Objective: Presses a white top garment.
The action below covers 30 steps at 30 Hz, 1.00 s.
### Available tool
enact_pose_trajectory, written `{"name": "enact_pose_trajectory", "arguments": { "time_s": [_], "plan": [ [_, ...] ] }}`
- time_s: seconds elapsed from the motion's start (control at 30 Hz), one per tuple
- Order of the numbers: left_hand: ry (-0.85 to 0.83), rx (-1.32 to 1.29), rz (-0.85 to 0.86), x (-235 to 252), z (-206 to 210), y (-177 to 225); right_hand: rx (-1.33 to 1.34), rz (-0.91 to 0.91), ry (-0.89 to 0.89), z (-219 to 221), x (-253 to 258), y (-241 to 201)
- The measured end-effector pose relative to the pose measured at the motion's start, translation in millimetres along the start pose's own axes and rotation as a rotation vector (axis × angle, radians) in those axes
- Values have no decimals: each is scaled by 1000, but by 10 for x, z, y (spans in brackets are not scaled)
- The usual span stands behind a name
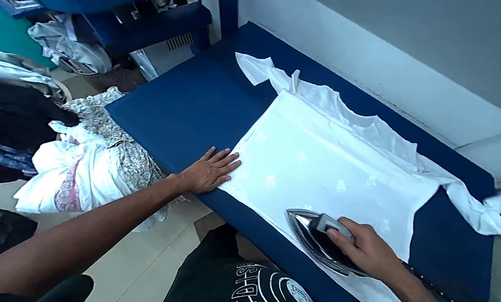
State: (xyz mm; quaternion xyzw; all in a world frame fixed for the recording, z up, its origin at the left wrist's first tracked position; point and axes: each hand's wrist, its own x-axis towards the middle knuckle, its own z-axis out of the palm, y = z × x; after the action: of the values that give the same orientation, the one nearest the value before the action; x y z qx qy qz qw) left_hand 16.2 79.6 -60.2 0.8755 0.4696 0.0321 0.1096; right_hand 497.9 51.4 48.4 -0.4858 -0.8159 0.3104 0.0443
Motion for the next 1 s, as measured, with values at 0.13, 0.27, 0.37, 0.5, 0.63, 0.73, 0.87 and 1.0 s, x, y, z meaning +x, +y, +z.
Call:
{"name": "enact_pose_trajectory", "arguments": {
  "time_s": [0.13, 0.27, 0.37, 0.5, 0.63, 0.73, 0.87, 1.0],
  "plan": [
    [-12, 49, -107, -161, -77, -222, -6, -1, -46, 166, 775, -662],
    [100, -161, -211, -230, -133, -325, -84, -44, -106, 279, 1396, -1309],
    [442, -676, -465, -293, -335, -324, -106, -78, -134, 372, 1756, -1719],
    [787, -802, -651, -385, -661, -406, -87, -148, -195, 482, 2240, -2134],
    [895, -821, -592, -133, -1058, -257, -16, -247, -233, 525, 2531, -2362],
    [879, -782, -500, 186, -1411, -33, 89, -279, -346, 439, 2493, -2257],
    [691, -667, -402, 498, -1469, 455, 77, -242, -490, 190, 1972, -1718],
    [272, -236, -162, 540, -754, 577, 31, -226, -483, -101, 1138, -883]
  ]
}}
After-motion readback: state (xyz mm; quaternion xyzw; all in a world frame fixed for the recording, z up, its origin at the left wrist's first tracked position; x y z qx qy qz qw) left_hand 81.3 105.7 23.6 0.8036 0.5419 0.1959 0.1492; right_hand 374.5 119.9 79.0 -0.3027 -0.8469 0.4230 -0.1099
